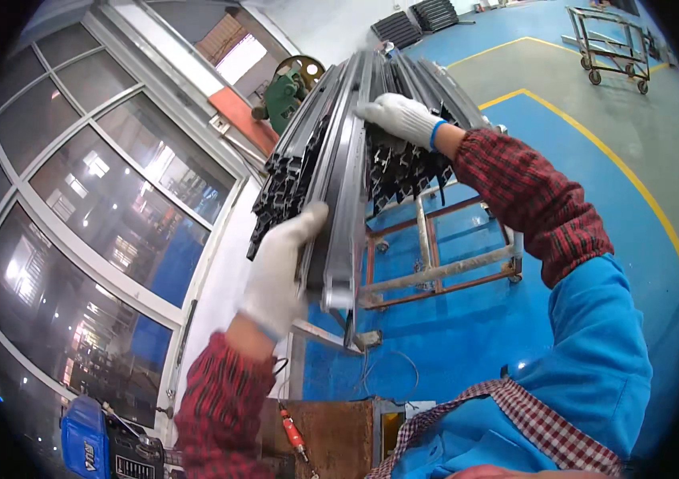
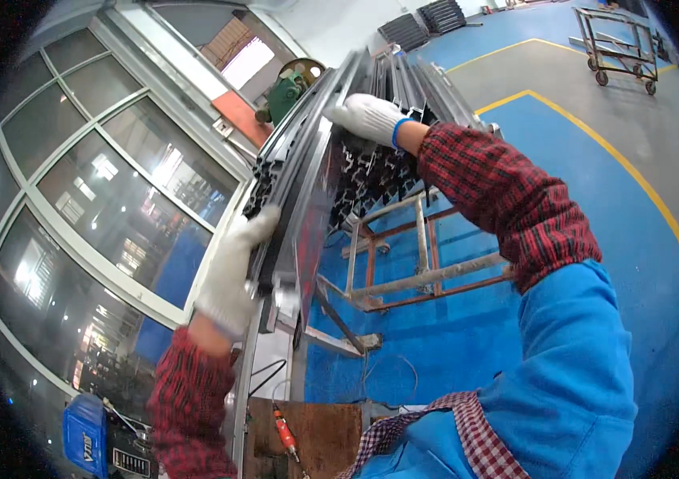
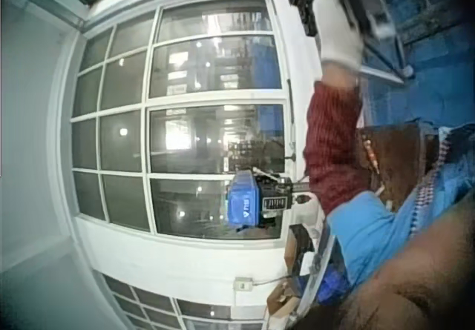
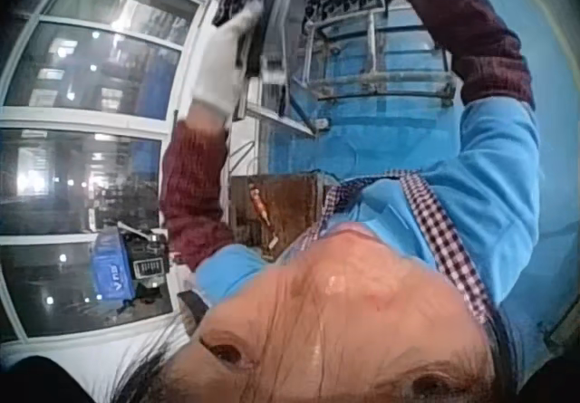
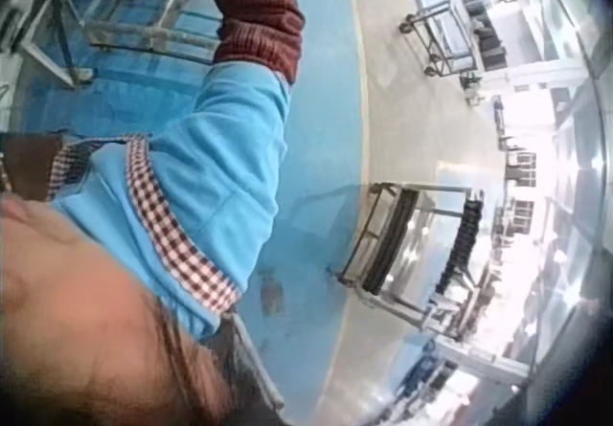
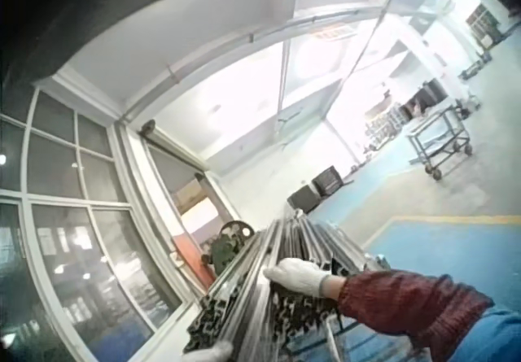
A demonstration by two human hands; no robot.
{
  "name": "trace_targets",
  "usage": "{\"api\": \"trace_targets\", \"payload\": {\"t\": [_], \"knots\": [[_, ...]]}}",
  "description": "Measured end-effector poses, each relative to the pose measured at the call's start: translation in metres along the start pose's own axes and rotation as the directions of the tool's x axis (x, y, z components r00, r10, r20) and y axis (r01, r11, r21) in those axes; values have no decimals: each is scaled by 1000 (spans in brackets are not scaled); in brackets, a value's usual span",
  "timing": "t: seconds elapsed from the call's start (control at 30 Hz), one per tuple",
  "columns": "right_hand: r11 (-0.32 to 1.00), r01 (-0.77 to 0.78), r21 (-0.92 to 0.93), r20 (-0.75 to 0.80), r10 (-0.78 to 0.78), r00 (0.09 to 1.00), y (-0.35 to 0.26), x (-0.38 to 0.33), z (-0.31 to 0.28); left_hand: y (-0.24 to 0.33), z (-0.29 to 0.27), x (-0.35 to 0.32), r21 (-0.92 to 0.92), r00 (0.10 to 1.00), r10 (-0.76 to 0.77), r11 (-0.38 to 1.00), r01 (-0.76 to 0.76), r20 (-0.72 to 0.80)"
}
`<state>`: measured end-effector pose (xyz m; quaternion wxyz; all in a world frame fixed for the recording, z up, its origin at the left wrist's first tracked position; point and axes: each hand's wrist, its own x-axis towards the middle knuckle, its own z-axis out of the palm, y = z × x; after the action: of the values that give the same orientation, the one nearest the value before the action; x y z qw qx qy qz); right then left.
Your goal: Operating a machine to process metal rails and then moving them from a workbench to a storage rack.
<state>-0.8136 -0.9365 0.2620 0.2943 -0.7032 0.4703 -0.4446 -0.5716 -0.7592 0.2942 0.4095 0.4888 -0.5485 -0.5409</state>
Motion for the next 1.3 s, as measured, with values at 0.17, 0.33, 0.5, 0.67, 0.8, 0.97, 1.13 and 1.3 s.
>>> {"api": "trace_targets", "payload": {"t": [0.17, 0.33, 0.5, 0.67, 0.8, 0.97, 1.13, 1.3], "knots": [[950, 307, 56, -145, -297, 944, 9, -42, 12, -17, -14, 112, -265, 1000, 8, 964, -2, 22], [894, 330, -302, -93, -372, 924, 16, -100, 9, -12, 4, 197, -91, 991, 93, 991, -102, -91], [807, 287, -516, -189, -435, 880, 42, -85, 10, -16, 11, 207, 1, 963, 197, 980, -200, -183], [686, 373, -625, -125, -560, 819, 39, -87, 37, -27, -9, 160, 214, 864, 417, 905, -367, -283], [572, 464, -677, -147, -722, 676, 50, -78, 59, -48, -16, 107, 298, 836, 447, 884, -359, -319], [441, 603, -664, -110, -856, 505, 64, -67, 62, -90, -43, 50, 344, 833, 429, 886, -312, -348], [344, 610, -714, -51, -894, 445, 64, -50, 59, -126, -70, 6, 374, 807, 395, 897, -236, -439], [392, 512, -764, -159, -884, 439, 56, -15, 46, -142, -73, -20, 337, 758, 371, 918, -210, -537]]}}
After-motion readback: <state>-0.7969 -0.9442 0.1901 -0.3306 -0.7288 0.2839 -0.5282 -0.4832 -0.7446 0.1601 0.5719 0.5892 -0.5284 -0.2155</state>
